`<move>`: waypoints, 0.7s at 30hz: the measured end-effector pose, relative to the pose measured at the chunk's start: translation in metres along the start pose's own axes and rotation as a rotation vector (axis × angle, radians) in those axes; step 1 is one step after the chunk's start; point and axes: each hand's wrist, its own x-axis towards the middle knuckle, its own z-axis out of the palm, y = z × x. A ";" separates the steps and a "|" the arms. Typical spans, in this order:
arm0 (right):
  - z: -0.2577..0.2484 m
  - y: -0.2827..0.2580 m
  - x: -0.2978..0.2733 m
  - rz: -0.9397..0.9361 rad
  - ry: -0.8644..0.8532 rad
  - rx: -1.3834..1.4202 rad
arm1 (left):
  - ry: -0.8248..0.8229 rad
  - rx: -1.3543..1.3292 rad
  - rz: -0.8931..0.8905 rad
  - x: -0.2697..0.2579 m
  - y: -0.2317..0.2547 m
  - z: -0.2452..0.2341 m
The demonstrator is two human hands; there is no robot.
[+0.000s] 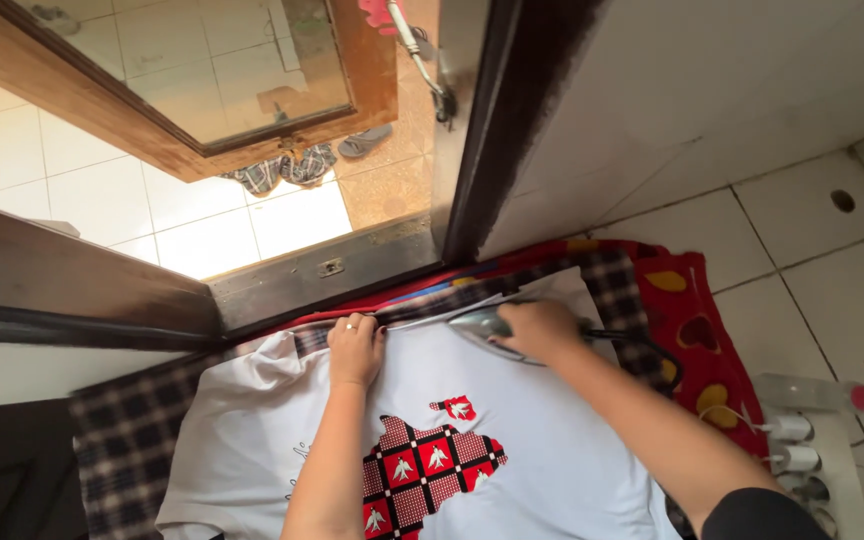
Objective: The recorder is ironing a white t-shirt on a checkered surface.
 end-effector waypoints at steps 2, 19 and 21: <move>0.001 -0.033 0.011 -0.063 0.008 0.017 | 0.012 -0.008 -0.001 0.000 -0.003 0.003; 0.002 -0.056 0.018 -0.036 -0.043 -0.026 | 0.029 -0.043 0.003 0.002 0.001 0.003; 0.008 -0.059 0.017 -0.082 0.024 0.032 | 0.025 -0.036 -0.002 0.000 -0.001 0.000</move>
